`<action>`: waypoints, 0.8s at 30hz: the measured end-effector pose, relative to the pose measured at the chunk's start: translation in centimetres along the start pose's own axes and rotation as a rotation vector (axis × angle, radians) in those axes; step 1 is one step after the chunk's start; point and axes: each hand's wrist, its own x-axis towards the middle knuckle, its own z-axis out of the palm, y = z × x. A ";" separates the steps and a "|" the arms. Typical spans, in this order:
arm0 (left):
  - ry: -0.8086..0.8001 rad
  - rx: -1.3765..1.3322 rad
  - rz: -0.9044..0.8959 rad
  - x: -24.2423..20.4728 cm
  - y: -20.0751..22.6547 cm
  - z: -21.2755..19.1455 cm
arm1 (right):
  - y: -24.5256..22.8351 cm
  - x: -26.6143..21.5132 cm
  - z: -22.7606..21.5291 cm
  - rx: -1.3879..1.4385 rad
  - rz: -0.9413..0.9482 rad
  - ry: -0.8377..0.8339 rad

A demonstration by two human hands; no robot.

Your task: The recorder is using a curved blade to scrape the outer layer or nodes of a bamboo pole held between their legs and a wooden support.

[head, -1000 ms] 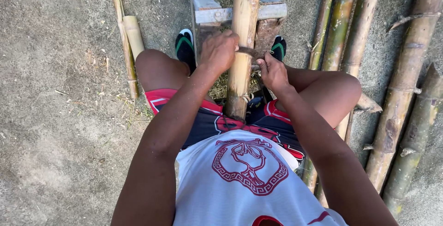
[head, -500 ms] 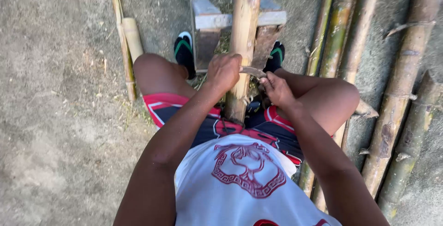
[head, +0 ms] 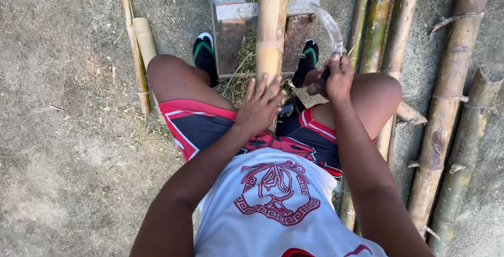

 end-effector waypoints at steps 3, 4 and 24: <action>-0.005 0.134 0.106 -0.1 0.6 2.6 | 0.4 -0.8 0.8 0.051 -0.012 -0.020; 0.006 0.145 0.109 -0.4 0.3 3.8 | 0.7 -0.6 1.0 0.057 -0.027 -0.024; 0.186 -1.081 -0.739 5.9 -3.7 2.9 | -5.4 1.4 4.6 -0.016 -0.192 -0.181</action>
